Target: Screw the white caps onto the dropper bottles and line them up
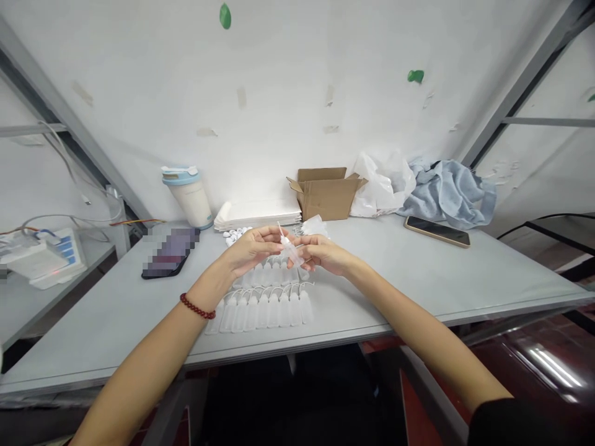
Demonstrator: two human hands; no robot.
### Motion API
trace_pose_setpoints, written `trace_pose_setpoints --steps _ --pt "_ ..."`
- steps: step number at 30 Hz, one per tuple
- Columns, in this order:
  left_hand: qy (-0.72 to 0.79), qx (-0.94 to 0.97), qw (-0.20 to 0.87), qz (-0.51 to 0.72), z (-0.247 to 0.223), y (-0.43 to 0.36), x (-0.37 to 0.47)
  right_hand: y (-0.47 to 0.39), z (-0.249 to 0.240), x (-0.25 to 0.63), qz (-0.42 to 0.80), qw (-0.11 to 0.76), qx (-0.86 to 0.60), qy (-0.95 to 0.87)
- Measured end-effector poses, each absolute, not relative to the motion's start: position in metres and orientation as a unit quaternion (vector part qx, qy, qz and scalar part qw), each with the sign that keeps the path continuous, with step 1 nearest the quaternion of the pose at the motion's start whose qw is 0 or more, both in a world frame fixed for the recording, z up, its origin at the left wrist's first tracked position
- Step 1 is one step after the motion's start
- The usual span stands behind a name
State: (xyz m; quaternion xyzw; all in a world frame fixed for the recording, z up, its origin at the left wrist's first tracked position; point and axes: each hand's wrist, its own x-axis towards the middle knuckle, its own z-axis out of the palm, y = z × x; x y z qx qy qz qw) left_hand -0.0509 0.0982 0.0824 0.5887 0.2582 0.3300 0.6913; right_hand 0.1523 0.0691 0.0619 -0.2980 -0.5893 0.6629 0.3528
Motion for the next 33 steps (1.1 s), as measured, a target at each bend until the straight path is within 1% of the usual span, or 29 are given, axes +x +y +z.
trace_pose_setpoints --steps 8,11,19,23,31,33 --pt "0.29 0.606 0.66 0.336 0.078 0.1 -0.051 0.068 0.062 0.149 0.641 0.356 -0.328 -0.595" --pt "0.321 0.616 0.63 0.348 0.075 0.102 -0.05 0.068 0.063 0.149 0.635 0.367 -0.342 -0.587" --pt "0.355 0.605 0.586 0.406 0.072 0.101 -0.045 0.068 0.063 0.152 0.557 0.413 -0.396 -0.603" --pt "0.361 0.643 0.54 0.406 0.071 0.102 -0.046 0.071 0.058 0.152 0.529 0.444 -0.397 -0.605" --pt "0.349 0.726 0.424 0.413 0.075 0.097 -0.042 0.076 0.053 0.148 0.561 0.464 -0.379 -0.572" --pt "0.366 0.731 0.413 0.401 0.076 0.096 -0.043 0.076 0.054 0.147 0.556 0.468 -0.381 -0.571"
